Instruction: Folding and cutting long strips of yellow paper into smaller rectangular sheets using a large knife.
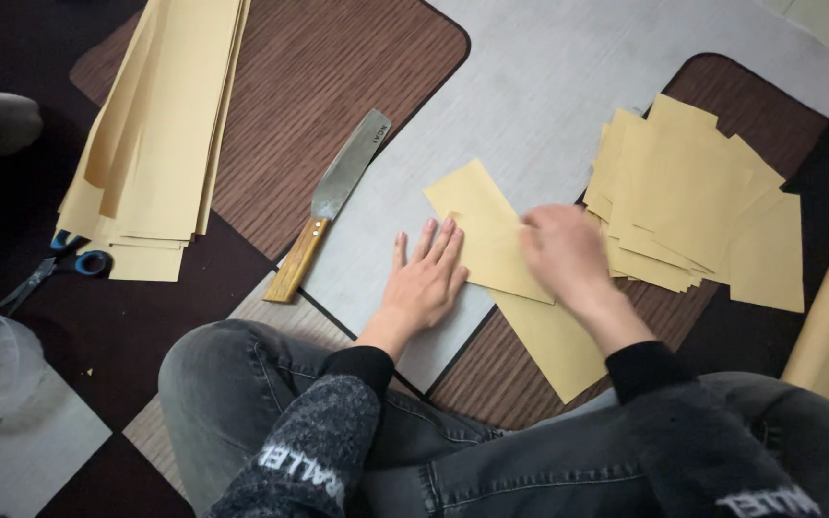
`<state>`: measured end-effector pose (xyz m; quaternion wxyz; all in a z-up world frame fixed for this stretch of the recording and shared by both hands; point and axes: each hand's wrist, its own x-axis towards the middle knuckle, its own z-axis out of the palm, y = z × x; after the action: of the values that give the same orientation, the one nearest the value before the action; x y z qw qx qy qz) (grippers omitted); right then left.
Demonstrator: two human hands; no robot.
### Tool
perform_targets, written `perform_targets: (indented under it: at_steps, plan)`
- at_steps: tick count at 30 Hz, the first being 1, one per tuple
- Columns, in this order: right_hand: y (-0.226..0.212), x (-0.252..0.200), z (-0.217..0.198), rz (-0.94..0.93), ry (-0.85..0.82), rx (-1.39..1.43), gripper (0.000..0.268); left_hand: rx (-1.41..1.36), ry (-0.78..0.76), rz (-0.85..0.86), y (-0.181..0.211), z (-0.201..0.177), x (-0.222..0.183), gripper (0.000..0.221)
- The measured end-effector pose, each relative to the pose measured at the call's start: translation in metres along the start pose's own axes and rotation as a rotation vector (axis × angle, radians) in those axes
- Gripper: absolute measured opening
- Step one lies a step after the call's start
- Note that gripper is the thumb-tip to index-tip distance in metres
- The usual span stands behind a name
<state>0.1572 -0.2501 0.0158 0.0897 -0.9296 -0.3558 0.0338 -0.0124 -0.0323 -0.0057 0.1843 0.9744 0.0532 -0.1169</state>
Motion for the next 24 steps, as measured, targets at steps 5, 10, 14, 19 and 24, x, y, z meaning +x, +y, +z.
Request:
perform_targets:
  at_steps: [5,10,14,19,24]
  plan:
    - [-0.051,0.006,0.027,-0.299,-0.032,0.070,0.039,0.005,0.011,0.004,0.000,0.001,-0.001,0.072]
    - [-0.061,0.009,0.044,-0.286,-0.048,-0.011,0.039,0.004,0.022,0.007,0.000,0.000,-0.001,0.072]
    - [-0.071,0.012,0.039,-0.262,-0.039,-0.042,0.037,-0.021,0.002,0.008,-0.002,-0.002,-0.001,0.072]
    - [-0.072,0.017,0.059,-0.239,-0.021,-0.085,0.043,-0.027,-0.021,0.025,-0.001,-0.011,-0.006,0.074]
    - [-0.087,0.010,0.042,-0.231,0.040,-0.154,0.044,0.080,-0.032,0.068,-0.006,-0.016,-0.019,0.075]
